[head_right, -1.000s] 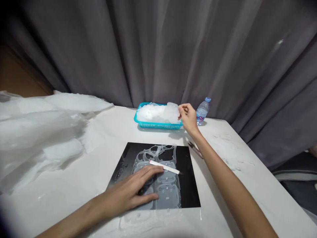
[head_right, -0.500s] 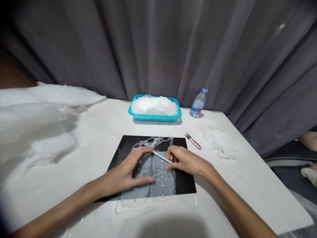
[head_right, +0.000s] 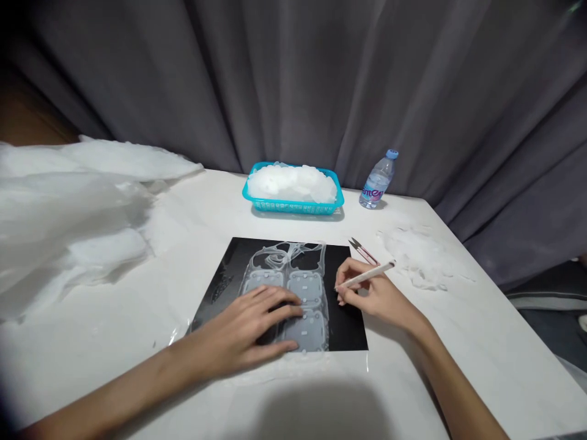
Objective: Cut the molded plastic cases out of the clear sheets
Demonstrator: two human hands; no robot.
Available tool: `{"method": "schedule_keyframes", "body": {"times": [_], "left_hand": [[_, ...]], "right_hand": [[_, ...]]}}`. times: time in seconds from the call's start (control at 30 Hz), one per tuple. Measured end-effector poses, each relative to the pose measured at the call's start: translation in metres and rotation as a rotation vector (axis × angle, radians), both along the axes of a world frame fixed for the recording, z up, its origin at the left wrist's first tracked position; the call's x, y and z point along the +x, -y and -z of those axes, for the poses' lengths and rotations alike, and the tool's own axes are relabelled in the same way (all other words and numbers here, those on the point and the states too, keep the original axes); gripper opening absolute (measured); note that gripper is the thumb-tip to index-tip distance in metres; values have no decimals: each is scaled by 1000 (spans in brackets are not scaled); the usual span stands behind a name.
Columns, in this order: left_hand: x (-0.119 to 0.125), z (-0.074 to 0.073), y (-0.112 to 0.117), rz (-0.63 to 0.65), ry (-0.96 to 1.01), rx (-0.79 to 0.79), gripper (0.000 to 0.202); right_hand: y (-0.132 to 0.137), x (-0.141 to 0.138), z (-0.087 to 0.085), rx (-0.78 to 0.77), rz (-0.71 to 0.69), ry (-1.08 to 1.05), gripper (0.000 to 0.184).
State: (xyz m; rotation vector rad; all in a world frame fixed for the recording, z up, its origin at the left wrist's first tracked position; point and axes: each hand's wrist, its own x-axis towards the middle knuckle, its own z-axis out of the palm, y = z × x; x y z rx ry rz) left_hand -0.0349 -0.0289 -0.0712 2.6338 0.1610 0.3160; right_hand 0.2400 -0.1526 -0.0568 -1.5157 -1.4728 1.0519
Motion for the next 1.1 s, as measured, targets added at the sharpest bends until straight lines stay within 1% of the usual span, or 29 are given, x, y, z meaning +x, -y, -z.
{"method": "schedule_keyframes", "body": {"times": [0.07,0.13,0.17,0.23,0.27,0.33,0.4,0.47,0.53,0.6,0.63,0.67,0.7,0.73,0.77,0.8,0.87,0.9,0.97,1.03,1.1], "left_hand": [[4,6,13,-50,9,67,34],[6,12,22,-85,51,194,27],[6,15,26,-76,76,287,24],[5,19,37,-28,124,467,26],[5,21,44,-2,146,522,27],[4,25,58,17,183,560,26],[3,28,68,5,203,563,25],[4,29,71,3,191,566,26],[5,25,66,9,161,547,27],[4,16,51,-2,108,443,25],[4,11,41,-38,76,345,25],[2,6,28,-85,38,207,27],[1,1,14,-149,-4,60,34],[-2,-3,-1,-222,-25,-80,46],[-4,-6,-17,-257,-57,-221,56],[-7,-9,-32,-253,-103,-343,61],[-12,-10,-56,-217,-122,-510,52],[-14,-9,-65,-204,-106,-571,49],[-17,-7,-76,-192,-60,-651,53],[-17,-5,-80,-198,-37,-678,57],[-17,-3,-79,-210,-40,-663,57]], "right_hand": [[3,-7,0,20,-43,4,13],[4,-15,-2,56,-81,44,13],[4,-19,-3,68,-87,57,14],[4,-25,-3,44,-81,51,15],[4,-27,-2,22,-75,39,15],[4,-30,0,-6,-64,21,14],[5,-32,2,6,-64,46,11],[6,-33,3,31,-71,89,8],[7,-33,4,41,-85,126,8],[8,-32,4,48,-87,147,9],[8,-31,5,54,-82,155,10],[8,-31,5,57,-75,163,10],[7,-31,6,60,-63,167,11],[7,-31,7,60,-48,169,12],[6,-31,9,57,-32,168,13],[5,-31,11,57,-14,163,14],[3,-32,15,68,21,151,16],[2,-32,18,82,39,148,16],[1,-32,21,103,61,151,16],[-1,-32,23,115,74,162,15],[-2,-33,25,123,96,177,15]]}}
